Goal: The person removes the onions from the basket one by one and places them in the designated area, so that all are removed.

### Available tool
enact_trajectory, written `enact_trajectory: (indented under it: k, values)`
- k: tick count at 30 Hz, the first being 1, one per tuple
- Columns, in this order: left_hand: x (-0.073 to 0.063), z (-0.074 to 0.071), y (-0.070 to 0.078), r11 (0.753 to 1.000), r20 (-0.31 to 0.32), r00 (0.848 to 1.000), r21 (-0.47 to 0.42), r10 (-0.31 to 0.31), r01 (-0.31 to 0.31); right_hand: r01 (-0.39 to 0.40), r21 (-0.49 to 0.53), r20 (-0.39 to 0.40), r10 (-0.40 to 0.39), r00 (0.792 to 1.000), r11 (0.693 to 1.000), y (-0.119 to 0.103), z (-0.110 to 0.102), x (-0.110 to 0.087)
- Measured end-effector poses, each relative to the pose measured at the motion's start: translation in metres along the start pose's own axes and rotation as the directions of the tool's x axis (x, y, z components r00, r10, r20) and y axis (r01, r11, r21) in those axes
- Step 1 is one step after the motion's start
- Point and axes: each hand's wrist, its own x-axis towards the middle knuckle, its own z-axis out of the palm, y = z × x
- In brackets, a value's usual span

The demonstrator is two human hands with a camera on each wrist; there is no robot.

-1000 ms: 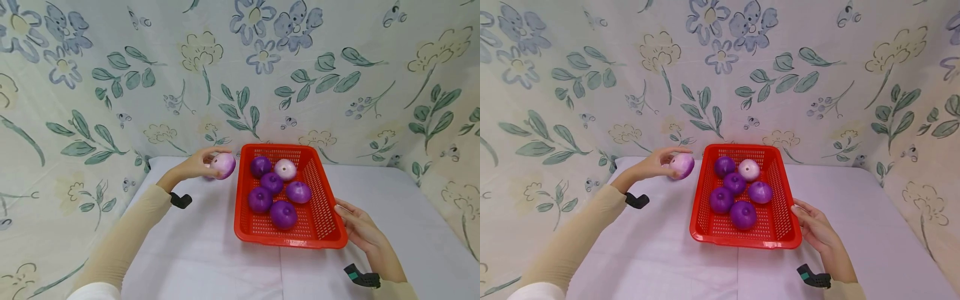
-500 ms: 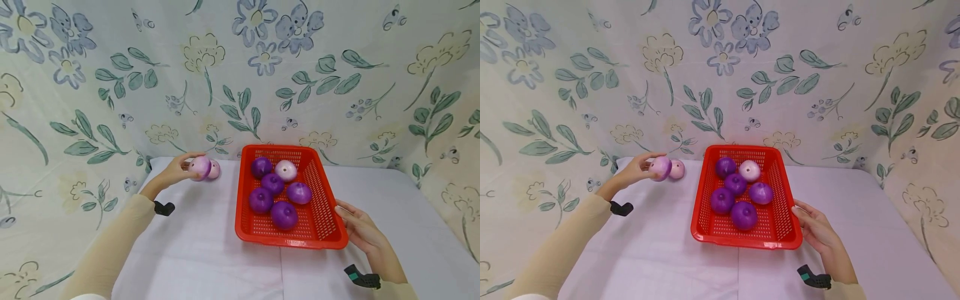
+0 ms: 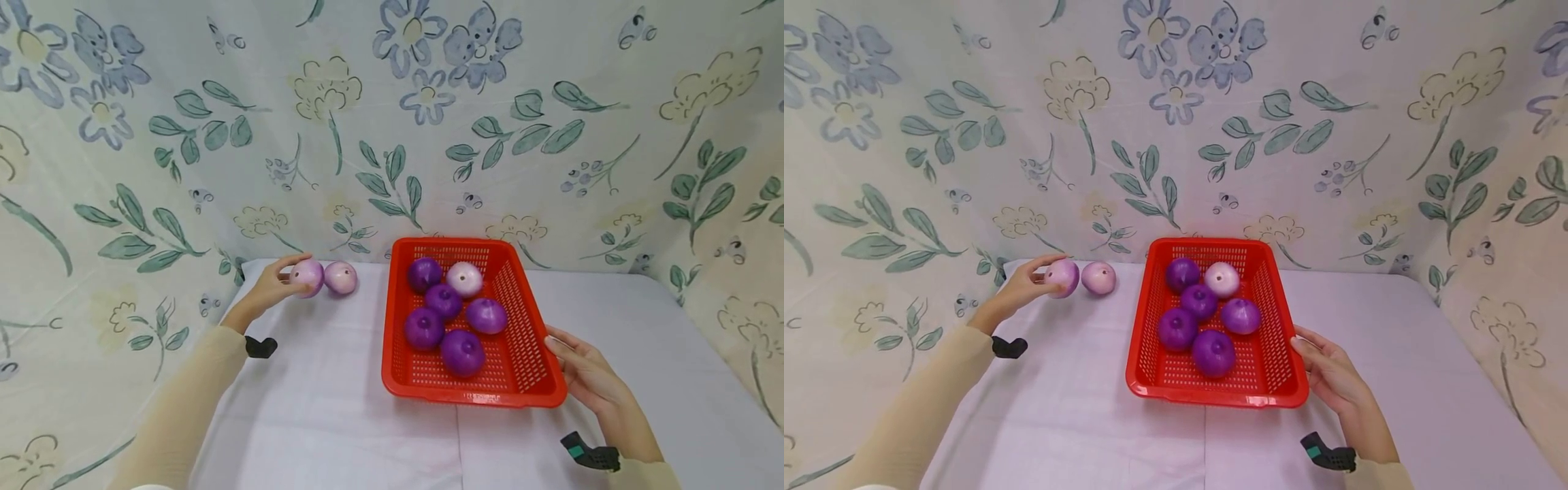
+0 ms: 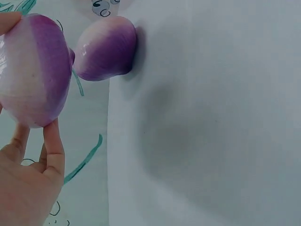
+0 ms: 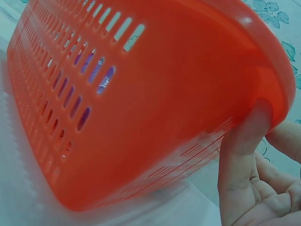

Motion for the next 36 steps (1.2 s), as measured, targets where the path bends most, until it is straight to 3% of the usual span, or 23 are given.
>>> enact_trajectory:
  k: [5,15,26,31,36]
  values:
    - [0.003,0.000,-0.016,1.000,-0.069,0.998,0.006,-0.003,0.003,0.000,-0.014,-0.008,0.000,1.000,1.000,-0.001,0.000,0.000]
    - [0.010,0.006,-0.041,0.994,-0.169,0.981,0.037,-0.096,0.104,-0.016,-0.027,-0.021,0.016,1.000,1.000,-0.001,0.000,-0.001]
    - [0.017,0.014,-0.050,0.985,-0.262,0.959,0.108,-0.103,0.135,-0.018,-0.001,-0.036,0.017,0.999,1.000,-0.003,0.003,-0.001]
    - [0.019,0.016,-0.054,0.979,-0.262,0.954,0.104,-0.146,0.178,-0.013,-0.001,-0.032,0.013,0.999,1.000,-0.002,0.002,-0.001]
    - [0.022,0.018,-0.054,0.980,-0.258,0.955,0.093,-0.147,0.176,-0.015,0.011,-0.023,0.015,1.000,1.000,-0.002,0.002,-0.002]
